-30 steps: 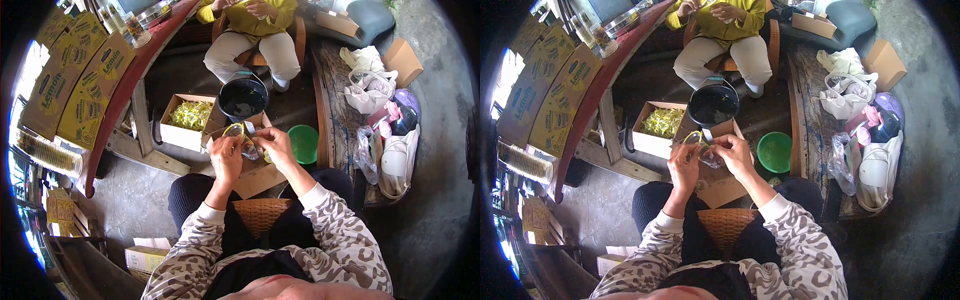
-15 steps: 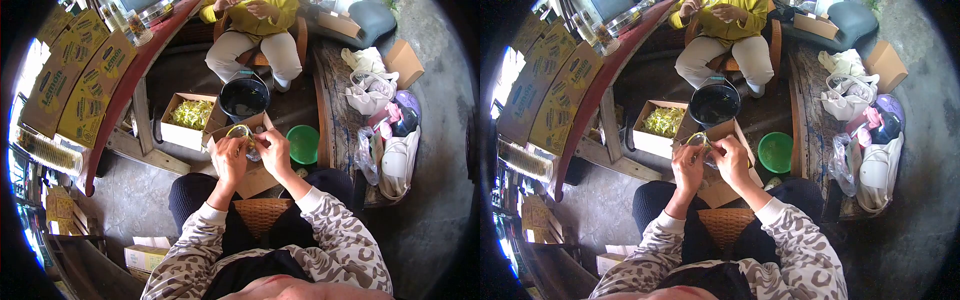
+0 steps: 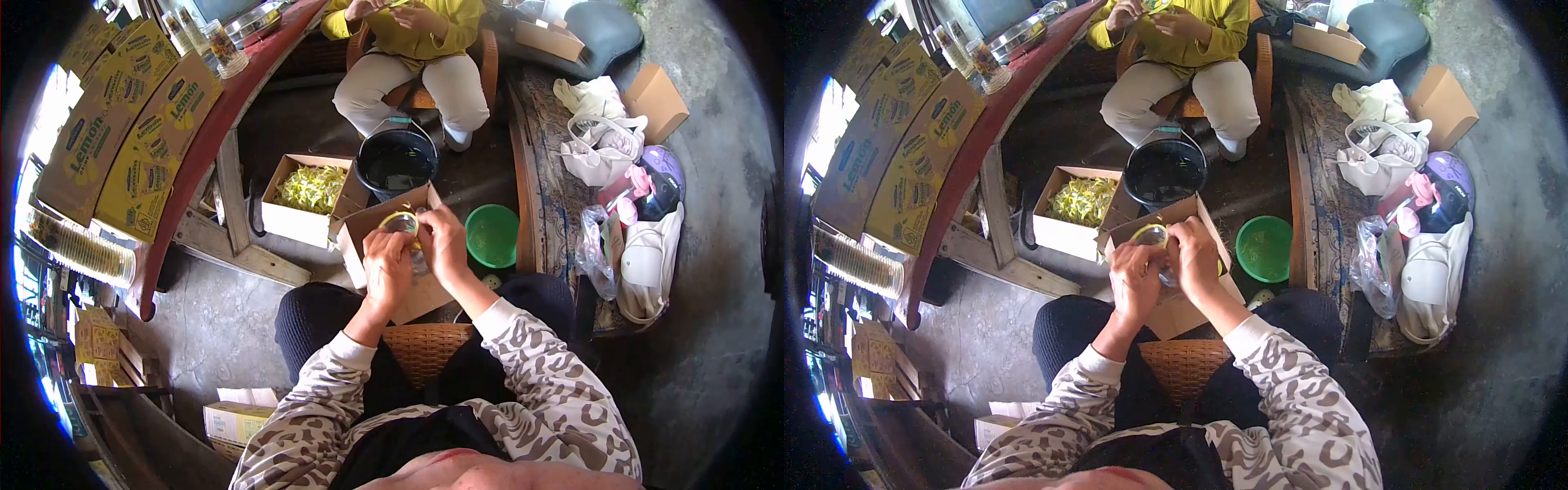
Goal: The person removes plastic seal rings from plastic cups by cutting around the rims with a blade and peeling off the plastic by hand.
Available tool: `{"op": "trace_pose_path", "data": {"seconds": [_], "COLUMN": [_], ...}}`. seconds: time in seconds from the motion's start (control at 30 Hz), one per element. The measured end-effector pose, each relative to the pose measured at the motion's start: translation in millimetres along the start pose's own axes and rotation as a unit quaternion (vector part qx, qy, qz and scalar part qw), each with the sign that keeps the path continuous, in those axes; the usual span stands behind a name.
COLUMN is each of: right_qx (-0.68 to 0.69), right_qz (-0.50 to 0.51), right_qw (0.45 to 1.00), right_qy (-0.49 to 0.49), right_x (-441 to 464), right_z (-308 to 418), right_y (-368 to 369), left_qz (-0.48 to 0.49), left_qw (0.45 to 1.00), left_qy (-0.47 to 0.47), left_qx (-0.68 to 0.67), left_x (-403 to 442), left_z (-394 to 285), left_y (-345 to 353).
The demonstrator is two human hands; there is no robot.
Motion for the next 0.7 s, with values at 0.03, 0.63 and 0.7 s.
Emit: {"op": "trace_pose_path", "data": {"seconds": [0.03, 0.63, 0.7], "right_qx": [0.031, 0.100, 0.131], "right_qz": [0.009, 0.032, 0.032], "right_qw": [0.999, 0.994, 0.990], "right_qy": [0.015, 0.036, 0.048], "right_x": [3, 2, 2], "right_z": [-6, -6, -8], "right_y": [0, -10, -10], "left_qz": [0.004, 0.011, 0.015], "left_qw": [1.000, 1.000, 0.999], "left_qy": [0.006, -0.009, -0.009], "left_qx": [-0.012, -0.024, -0.037], "left_x": [0, 5, 7], "left_z": [-1, -3, -1], "left_y": [1, -10, -9]}}
Point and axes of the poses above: each hand's wrist, its own x-axis towards the middle knuckle, its own y-axis out of the palm, z = x × y, the point moved 1 cm from there along x, towards the middle knuckle, and after that the axes turned 10 degrees about z, right-handed, at the moved point
